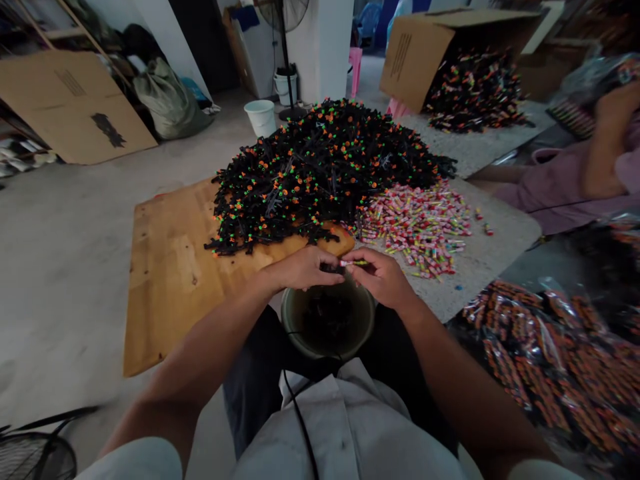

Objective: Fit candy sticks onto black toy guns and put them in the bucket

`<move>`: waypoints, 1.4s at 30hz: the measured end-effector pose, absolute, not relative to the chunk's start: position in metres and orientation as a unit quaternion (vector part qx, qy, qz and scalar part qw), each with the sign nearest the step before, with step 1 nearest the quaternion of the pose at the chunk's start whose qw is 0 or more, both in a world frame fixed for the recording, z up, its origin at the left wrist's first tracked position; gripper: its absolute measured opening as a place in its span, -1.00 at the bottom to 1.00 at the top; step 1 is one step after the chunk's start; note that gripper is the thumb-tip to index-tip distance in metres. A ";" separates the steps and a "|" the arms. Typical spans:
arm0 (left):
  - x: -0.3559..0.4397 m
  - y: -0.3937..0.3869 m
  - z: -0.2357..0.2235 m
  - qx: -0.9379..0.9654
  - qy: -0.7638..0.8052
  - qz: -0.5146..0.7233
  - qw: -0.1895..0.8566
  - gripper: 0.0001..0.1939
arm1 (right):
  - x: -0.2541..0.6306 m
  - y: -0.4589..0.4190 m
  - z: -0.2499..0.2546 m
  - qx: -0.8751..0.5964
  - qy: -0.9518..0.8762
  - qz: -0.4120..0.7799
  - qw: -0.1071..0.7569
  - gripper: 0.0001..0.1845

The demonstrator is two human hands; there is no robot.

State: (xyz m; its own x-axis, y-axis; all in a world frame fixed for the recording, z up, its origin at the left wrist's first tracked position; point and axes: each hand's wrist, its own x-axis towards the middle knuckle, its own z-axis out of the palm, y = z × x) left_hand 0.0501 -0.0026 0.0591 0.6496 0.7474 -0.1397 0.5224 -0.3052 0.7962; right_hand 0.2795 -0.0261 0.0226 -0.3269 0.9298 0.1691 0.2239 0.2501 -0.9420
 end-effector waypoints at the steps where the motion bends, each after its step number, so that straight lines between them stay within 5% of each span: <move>1: 0.051 -0.003 0.058 0.801 0.396 0.135 0.428 -0.66 | 0.281 -0.026 0.023 -0.420 -0.693 0.435 0.393 -0.69; 10: 0.050 -0.011 0.044 0.819 0.390 0.159 0.391 -0.75 | 0.285 -0.030 0.014 -0.430 -0.634 0.550 0.333 -0.61; 21: 0.042 -0.044 -0.028 0.800 0.426 0.084 0.414 -0.61 | 0.283 -0.063 -0.046 -0.434 -0.611 0.619 0.234 -0.63; 25: 0.037 -0.033 -0.033 0.758 0.487 0.115 0.418 -0.54 | 0.298 -0.044 -0.052 -0.460 -0.700 0.499 0.223 -0.70; 29: 0.031 0.009 -0.027 0.699 0.633 0.222 0.247 -0.71 | 0.306 0.011 -0.044 -0.588 -0.720 0.268 0.253 -0.65; 33: 0.029 0.050 -0.027 0.645 0.724 0.207 0.128 -0.68 | 0.299 0.061 -0.041 -0.660 -0.720 0.114 0.179 -0.63; 39: 0.033 0.073 -0.034 0.610 0.741 0.167 0.227 -0.49 | 0.292 0.078 -0.043 -0.651 -0.749 0.088 0.092 -0.59; 42: 0.029 0.076 -0.035 0.580 0.733 0.212 0.284 -0.59 | 0.295 0.070 -0.042 -0.680 -0.718 0.099 0.114 -0.63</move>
State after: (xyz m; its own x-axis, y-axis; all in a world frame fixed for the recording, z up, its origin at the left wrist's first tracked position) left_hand 0.0292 0.0756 -0.0348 -0.1655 0.9712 -0.1713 0.7302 0.2374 0.6407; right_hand 0.2951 0.0705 -0.0421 -0.0496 0.9983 0.0290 0.9532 0.0560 -0.2971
